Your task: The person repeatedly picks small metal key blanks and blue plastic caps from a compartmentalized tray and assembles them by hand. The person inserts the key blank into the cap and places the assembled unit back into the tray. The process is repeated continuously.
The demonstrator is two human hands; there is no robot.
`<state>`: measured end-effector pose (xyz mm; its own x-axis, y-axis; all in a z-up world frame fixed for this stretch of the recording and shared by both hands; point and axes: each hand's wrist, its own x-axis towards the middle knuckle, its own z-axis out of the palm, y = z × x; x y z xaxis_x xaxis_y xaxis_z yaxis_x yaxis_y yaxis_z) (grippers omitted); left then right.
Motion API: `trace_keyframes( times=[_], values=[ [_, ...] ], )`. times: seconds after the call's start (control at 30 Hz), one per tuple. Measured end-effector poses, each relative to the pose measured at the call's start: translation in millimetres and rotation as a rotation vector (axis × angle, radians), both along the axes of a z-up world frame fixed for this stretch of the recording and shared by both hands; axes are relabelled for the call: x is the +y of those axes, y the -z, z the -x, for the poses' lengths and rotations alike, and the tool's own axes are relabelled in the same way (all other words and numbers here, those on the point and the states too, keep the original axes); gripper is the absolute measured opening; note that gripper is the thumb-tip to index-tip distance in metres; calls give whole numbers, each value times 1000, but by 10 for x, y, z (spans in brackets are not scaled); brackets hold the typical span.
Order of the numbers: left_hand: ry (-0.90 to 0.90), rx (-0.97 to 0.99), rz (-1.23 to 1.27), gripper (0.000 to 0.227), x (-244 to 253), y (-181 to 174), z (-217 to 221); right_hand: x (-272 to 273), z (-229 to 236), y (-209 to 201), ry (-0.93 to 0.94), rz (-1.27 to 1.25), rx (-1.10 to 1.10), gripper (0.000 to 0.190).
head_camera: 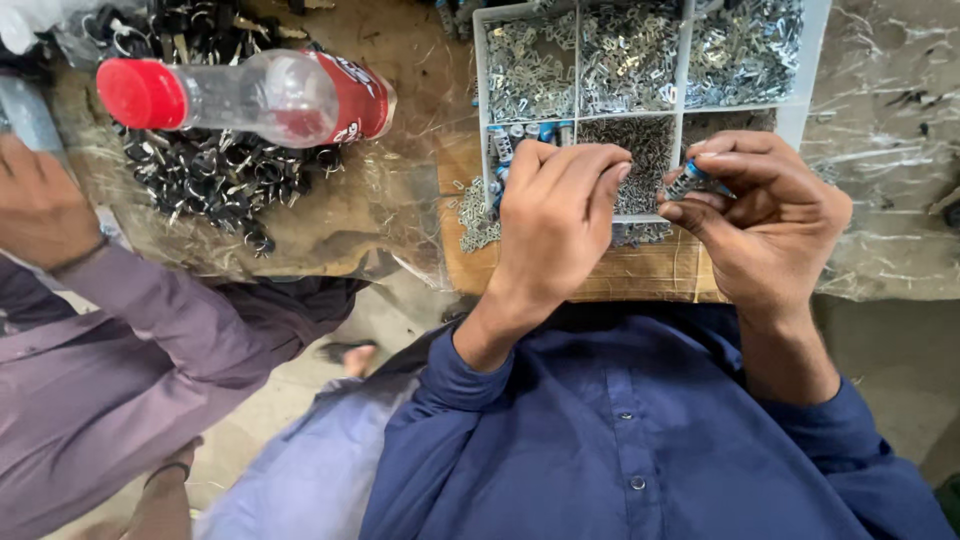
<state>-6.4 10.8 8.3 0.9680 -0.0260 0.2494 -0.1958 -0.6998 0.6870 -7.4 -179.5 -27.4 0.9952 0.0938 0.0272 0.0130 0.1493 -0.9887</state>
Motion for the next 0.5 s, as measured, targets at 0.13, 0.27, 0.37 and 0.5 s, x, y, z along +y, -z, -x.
trace_keyframes(
  times=[0.13, 0.27, 0.37, 0.5],
  values=[
    [21, -18, 95, 8, 36, -53, 66, 17, -4, 9, 1, 17, 29, 30],
    [-18, 32, 329, 12, -25, -95, 98, 45, -16, -10, -5, 19, 4, 29],
    [-24, 83, 451, 17, -82, -87, 115, 42, -21, -10, 19, 44, 3, 29],
    [-2, 131, 531, 18, -93, -16, 155, 21, -15, 41, 44, 20, -27, 30]
  ],
)
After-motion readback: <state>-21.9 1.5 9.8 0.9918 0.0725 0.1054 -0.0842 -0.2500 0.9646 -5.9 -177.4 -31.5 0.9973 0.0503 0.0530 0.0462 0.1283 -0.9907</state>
